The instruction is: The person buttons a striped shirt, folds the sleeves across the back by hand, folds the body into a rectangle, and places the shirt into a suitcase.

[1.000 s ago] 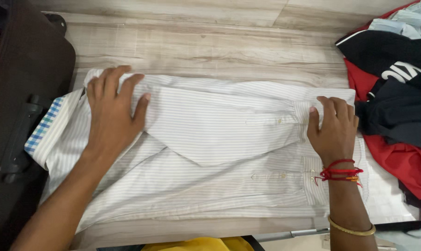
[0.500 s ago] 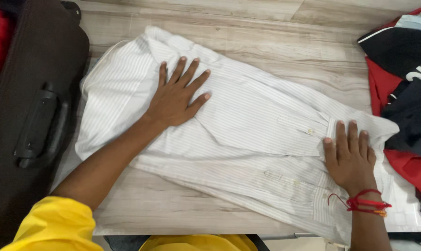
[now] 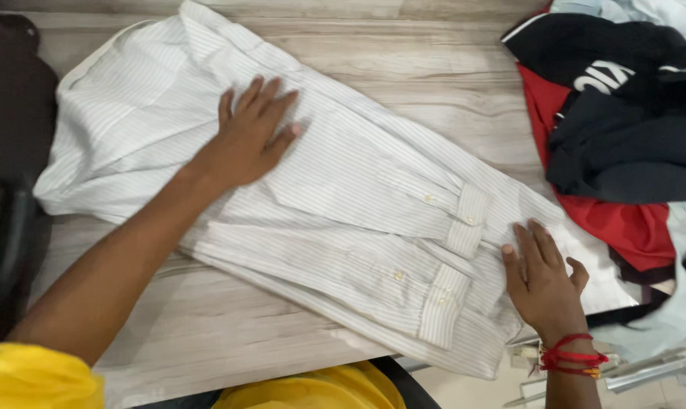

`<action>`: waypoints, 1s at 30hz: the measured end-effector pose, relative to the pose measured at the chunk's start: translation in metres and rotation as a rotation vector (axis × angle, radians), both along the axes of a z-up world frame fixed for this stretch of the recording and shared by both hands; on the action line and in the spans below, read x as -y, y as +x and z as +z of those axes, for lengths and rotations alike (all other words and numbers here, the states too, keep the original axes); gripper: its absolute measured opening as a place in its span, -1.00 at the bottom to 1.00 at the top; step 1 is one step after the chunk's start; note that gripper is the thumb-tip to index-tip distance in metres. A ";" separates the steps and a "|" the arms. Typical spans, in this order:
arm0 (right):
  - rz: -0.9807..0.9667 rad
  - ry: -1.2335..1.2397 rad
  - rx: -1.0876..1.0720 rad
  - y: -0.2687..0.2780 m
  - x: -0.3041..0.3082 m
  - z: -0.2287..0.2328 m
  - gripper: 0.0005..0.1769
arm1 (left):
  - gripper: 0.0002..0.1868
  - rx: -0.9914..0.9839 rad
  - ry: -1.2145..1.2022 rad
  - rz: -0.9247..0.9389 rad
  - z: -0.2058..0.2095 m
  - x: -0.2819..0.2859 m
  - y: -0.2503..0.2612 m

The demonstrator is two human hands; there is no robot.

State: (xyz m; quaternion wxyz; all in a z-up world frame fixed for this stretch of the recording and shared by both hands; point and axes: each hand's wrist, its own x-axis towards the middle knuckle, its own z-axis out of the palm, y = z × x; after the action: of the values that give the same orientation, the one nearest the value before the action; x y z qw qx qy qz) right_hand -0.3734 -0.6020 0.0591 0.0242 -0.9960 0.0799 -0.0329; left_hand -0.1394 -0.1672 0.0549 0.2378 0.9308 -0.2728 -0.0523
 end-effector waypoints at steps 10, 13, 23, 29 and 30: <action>-0.068 0.310 0.334 0.010 0.084 -0.012 -0.55 | -0.26 -0.241 -0.265 -0.647 0.015 0.162 -0.212; -0.074 0.159 0.218 0.027 0.107 -0.033 -0.57 | -0.05 -0.043 -0.235 -0.709 0.009 0.196 -0.238; -0.035 0.348 0.163 0.056 0.094 -0.015 -0.56 | -0.60 0.004 -0.346 -0.579 -0.021 0.236 -0.254; -0.079 0.852 0.090 0.074 0.064 0.039 -0.72 | -0.73 -0.321 -0.770 -0.417 0.017 0.203 -0.248; -0.015 0.960 0.092 0.077 0.059 0.046 -0.76 | -0.72 -0.324 -0.847 -0.357 0.023 0.196 -0.248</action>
State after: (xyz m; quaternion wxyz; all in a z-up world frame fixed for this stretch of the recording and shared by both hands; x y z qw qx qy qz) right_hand -0.2961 -0.6609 0.1047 0.4844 -0.8692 0.0923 -0.0365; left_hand -0.3873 -0.3630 0.0775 0.6225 0.6706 -0.3850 -0.1211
